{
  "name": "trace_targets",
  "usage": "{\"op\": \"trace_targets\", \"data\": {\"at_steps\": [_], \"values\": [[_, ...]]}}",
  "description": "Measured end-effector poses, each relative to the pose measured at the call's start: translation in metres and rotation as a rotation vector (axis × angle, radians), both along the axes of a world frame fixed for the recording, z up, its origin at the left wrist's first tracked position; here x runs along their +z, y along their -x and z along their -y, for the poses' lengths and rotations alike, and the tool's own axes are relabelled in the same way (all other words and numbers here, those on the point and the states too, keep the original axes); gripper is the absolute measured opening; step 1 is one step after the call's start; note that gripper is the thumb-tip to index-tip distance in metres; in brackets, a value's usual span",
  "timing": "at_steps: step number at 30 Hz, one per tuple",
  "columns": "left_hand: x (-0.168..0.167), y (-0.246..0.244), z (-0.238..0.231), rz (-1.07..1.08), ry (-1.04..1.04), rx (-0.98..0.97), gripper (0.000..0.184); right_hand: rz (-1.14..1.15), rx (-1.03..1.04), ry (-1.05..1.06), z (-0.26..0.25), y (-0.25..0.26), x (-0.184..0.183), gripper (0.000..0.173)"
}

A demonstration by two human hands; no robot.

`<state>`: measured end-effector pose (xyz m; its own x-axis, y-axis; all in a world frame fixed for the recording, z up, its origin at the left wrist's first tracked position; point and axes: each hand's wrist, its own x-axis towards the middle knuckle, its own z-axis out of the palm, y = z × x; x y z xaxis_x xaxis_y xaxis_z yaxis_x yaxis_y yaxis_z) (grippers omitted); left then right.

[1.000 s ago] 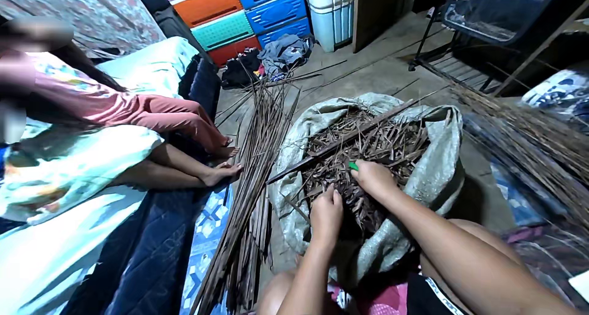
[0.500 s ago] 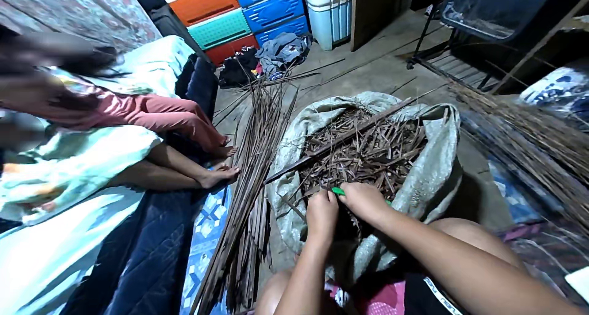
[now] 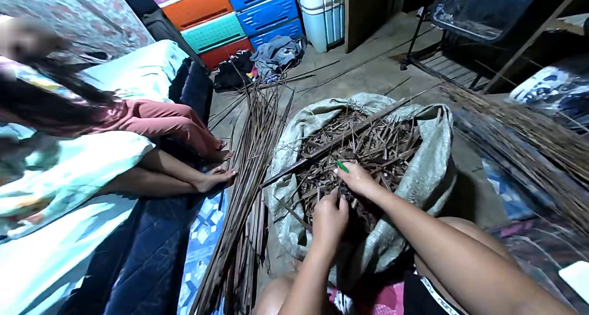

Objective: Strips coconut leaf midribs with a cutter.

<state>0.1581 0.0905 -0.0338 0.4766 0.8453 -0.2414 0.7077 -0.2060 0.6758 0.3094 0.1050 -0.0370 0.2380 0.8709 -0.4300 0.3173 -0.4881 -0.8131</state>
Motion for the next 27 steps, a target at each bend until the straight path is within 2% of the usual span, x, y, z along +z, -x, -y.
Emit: {"op": "trace_targets", "data": {"at_steps": [2,4,6,8,12,15,24,27], "values": [[0.004,-0.002,0.002,-0.019,0.106,-0.012,0.043,-0.132,-0.086,-0.025,-0.002,-0.004,-0.006,0.031],[0.005,0.0,0.001,-0.038,0.149,-0.005,0.038,-0.251,-0.202,-0.048,-0.005,-0.013,-0.01,0.032],[0.003,0.003,-0.002,-0.041,0.139,0.007,0.035,-0.257,-0.277,-0.09,-0.006,-0.02,-0.012,0.034],[0.001,0.004,-0.007,-0.062,0.099,0.031,0.037,-0.077,-0.191,-0.077,-0.003,-0.02,-0.007,0.036],[0.003,0.007,-0.018,-0.135,0.048,0.089,0.039,0.348,0.248,0.122,0.016,0.009,0.018,0.038],[0.006,0.008,-0.021,-0.204,0.049,0.136,0.036,0.489,0.417,0.221,0.031,0.034,0.032,0.037],[0.005,-0.002,-0.019,-0.25,0.022,0.09,0.042,0.649,0.28,0.278,0.012,0.032,0.013,0.037],[0.006,0.0,-0.013,-0.246,0.022,0.075,0.041,0.641,0.138,0.298,0.006,0.019,0.006,0.037]]}}
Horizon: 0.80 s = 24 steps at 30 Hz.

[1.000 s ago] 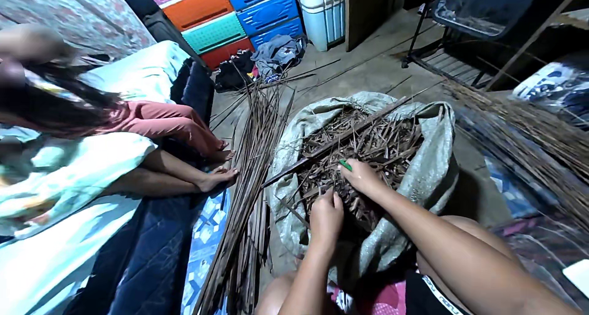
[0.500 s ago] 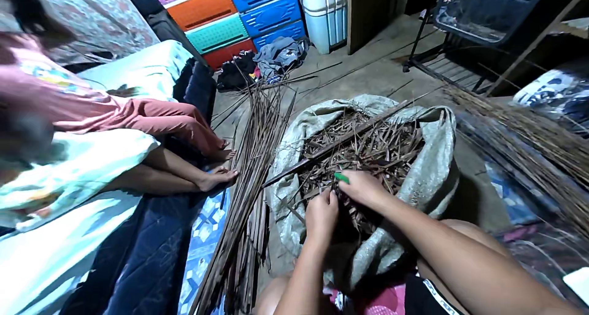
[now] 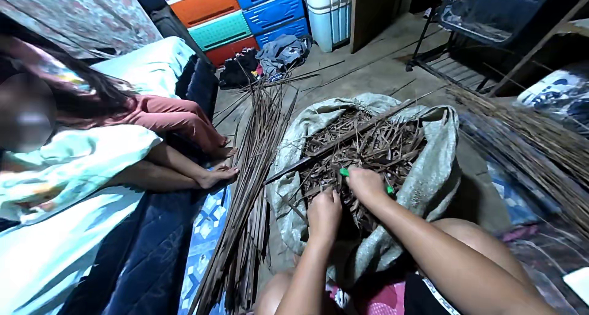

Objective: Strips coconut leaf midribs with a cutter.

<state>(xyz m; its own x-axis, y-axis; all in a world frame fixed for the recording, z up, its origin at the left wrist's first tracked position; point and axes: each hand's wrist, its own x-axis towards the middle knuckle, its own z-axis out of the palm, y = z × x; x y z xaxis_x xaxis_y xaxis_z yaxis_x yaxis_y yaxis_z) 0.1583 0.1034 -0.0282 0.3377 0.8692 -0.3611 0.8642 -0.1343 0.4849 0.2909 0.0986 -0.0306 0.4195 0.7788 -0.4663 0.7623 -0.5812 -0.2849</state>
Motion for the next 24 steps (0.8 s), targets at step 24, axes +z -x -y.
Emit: {"op": "trace_targets", "data": {"at_steps": [24], "values": [[0.002,-0.002,-0.003,-0.106,0.025,0.031,0.038,-0.17,0.188,0.095,0.022,0.023,0.011,0.038]]}}
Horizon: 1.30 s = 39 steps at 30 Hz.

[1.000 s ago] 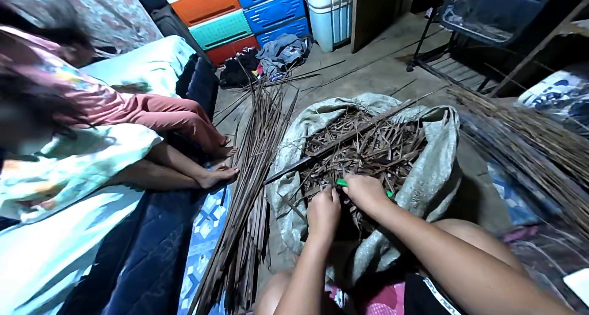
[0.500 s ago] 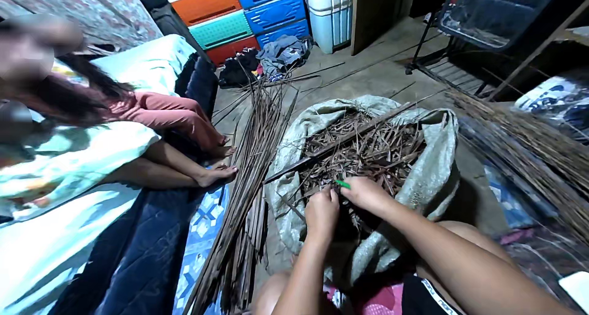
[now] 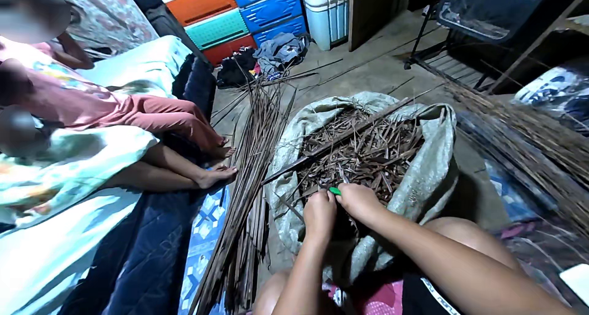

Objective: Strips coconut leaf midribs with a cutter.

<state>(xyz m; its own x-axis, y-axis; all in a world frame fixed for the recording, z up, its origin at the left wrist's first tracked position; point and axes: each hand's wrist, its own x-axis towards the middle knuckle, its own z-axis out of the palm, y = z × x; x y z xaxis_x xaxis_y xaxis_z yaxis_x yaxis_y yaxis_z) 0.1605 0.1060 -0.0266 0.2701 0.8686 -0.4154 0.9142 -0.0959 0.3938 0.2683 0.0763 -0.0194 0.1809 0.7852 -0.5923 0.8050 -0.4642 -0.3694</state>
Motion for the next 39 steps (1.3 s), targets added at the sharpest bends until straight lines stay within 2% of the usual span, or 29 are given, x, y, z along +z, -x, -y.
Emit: {"op": "trace_targets", "data": {"at_steps": [5,9,14,20,22,26,29,32,35,39], "values": [[-0.003,0.0,-0.002,0.02,-0.025,-0.014,0.039,0.12,-0.077,-0.052,-0.01,0.0,-0.004,0.034],[0.0,0.003,0.005,0.056,-0.032,-0.036,0.041,0.121,-0.256,-0.079,-0.021,-0.038,-0.01,0.038],[0.002,0.003,0.005,0.133,-0.091,-0.085,0.04,-0.238,-0.345,-0.249,-0.027,-0.058,-0.015,0.046],[-0.006,0.006,0.009,0.261,-0.088,-0.137,0.043,-0.774,-0.545,-0.41,-0.029,-0.052,-0.018,0.026],[-0.011,0.007,0.007,0.416,0.007,-0.07,0.044,-0.84,-0.509,-0.412,-0.027,-0.051,-0.016,0.024],[-0.022,0.005,0.002,0.845,0.291,0.232,0.028,-0.745,-0.323,-0.471,-0.022,-0.043,-0.014,0.026],[-0.022,0.009,-0.006,1.056,0.378,0.378,0.034,-0.639,-0.353,-0.505,-0.018,-0.035,-0.013,0.027],[-0.019,0.013,-0.013,1.239,0.458,0.446,0.042,-0.687,-0.348,-0.453,-0.011,-0.023,-0.016,0.028],[-0.016,0.012,-0.015,1.305,0.466,0.489,0.04,-0.808,-0.326,-0.353,-0.004,-0.012,-0.018,0.029],[-0.015,0.013,-0.014,1.268,0.441,0.477,0.039,-0.879,-0.342,-0.302,-0.006,-0.012,-0.02,0.023]]}}
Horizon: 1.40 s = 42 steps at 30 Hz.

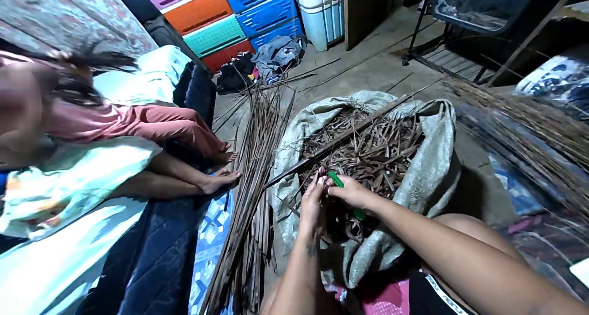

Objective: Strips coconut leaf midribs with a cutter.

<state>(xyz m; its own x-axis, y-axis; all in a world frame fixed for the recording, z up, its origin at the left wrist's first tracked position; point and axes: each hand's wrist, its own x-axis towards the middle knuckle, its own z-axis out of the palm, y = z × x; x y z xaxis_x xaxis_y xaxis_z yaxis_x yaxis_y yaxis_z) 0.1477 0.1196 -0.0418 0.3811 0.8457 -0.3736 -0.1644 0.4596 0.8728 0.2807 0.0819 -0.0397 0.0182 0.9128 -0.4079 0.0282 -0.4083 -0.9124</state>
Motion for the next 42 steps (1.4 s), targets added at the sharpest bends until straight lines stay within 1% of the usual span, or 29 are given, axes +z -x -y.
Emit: {"op": "trace_targets", "data": {"at_steps": [1,3,4,7,8,11,14,16,19,20,21,22,23,24,25,26,27,28,29,30,32,33,35,38,42], "values": [[0.0,0.0,0.0,-0.003,-0.009,-0.003,0.039,-0.026,0.004,0.004,0.0,0.001,-0.002,0.022],[0.0,0.0,0.001,0.015,-0.042,-0.012,0.039,-0.12,0.008,0.029,0.001,0.003,-0.004,0.03],[-0.001,0.0,0.0,0.037,-0.055,-0.025,0.04,-0.16,-0.006,0.035,0.002,0.005,-0.006,0.031],[0.001,0.003,-0.001,0.09,-0.067,-0.049,0.046,-0.299,-0.092,0.031,0.001,0.006,-0.007,0.021],[0.004,0.003,-0.002,0.1,-0.048,-0.022,0.051,-0.351,-0.113,0.027,0.0,0.002,-0.007,0.018],[0.012,0.009,-0.007,0.176,0.039,0.024,0.076,-0.449,-0.136,0.023,-0.004,-0.014,-0.004,0.012],[0.017,0.017,-0.012,0.203,0.106,-0.042,0.09,-0.437,-0.038,0.063,-0.006,-0.031,0.0,0.007],[0.022,0.024,-0.014,0.163,0.122,-0.127,0.091,-0.416,0.053,0.089,-0.005,-0.041,0.004,0.002],[0.025,0.034,-0.018,0.136,0.136,-0.255,0.097,-0.4,0.185,0.071,-0.006,-0.057,0.005,0.009],[0.026,0.037,-0.018,0.139,0.14,-0.291,0.096,-0.405,0.221,0.06,-0.006,-0.061,0.005,0.01],[0.025,0.04,-0.017,0.153,0.13,-0.335,0.089,-0.418,0.239,0.052,-0.007,-0.064,0.005,0.012],[0.023,0.043,-0.017,0.162,0.119,-0.38,0.073,-0.444,0.228,0.053,-0.007,-0.066,0.005,0.013],[0.021,0.046,-0.019,0.18,0.12,-0.437,0.053,-0.472,0.197,0.063,-0.007,-0.067,0.005,0.014],[0.02,0.046,-0.02,0.163,0.141,-0.469,0.038,-0.497,0.151,0.076,-0.008,-0.067,0.006,0.014],[0.02,0.045,-0.02,0.12,0.15,-0.494,0.032,-0.51,0.088,0.093,-0.008,-0.066,0.007,0.013],[0.02,0.044,-0.02,0.071,0.142,-0.501,0.03,-0.498,0.008,0.11,-0.009,-0.064,0.007,0.011],[0.02,0.043,-0.019,0.03,0.124,-0.49,0.03,-0.453,-0.092,0.118,-0.01,-0.06,0.008,0.009],[0.02,0.041,-0.018,-0.014,0.099,-0.466,0.03,-0.354,-0.182,0.105,-0.012,-0.055,0.007,0.01],[0.02,0.038,-0.017,-0.055,0.077,-0.425,0.03,-0.182,-0.237,0.07,-0.014,-0.049,0.006,0.016],[0.019,0.035,-0.017,-0.093,0.059,-0.381,0.03,0.05,-0.247,0.038,-0.015,-0.045,0.006,0.023],[0.016,0.032,-0.019,-0.166,0.043,-0.303,0.029,0.442,-0.128,0.039,-0.011,-0.036,0.015,0.034],[0.015,0.03,-0.019,-0.194,0.04,-0.267,0.029,0.569,-0.043,0.045,-0.007,-0.028,0.019,0.036],[0.013,0.028,-0.02,-0.231,0.028,-0.203,0.029,0.689,0.125,0.067,0.003,-0.012,0.026,0.035],[0.011,0.028,-0.019,-0.273,-0.03,-0.151,0.028,0.755,0.296,0.131,0.008,0.006,0.027,0.035],[0.009,0.027,-0.019,-0.258,-0.036,-0.121,0.031,0.832,0.314,0.159,0.002,0.009,0.025,0.035]]}}
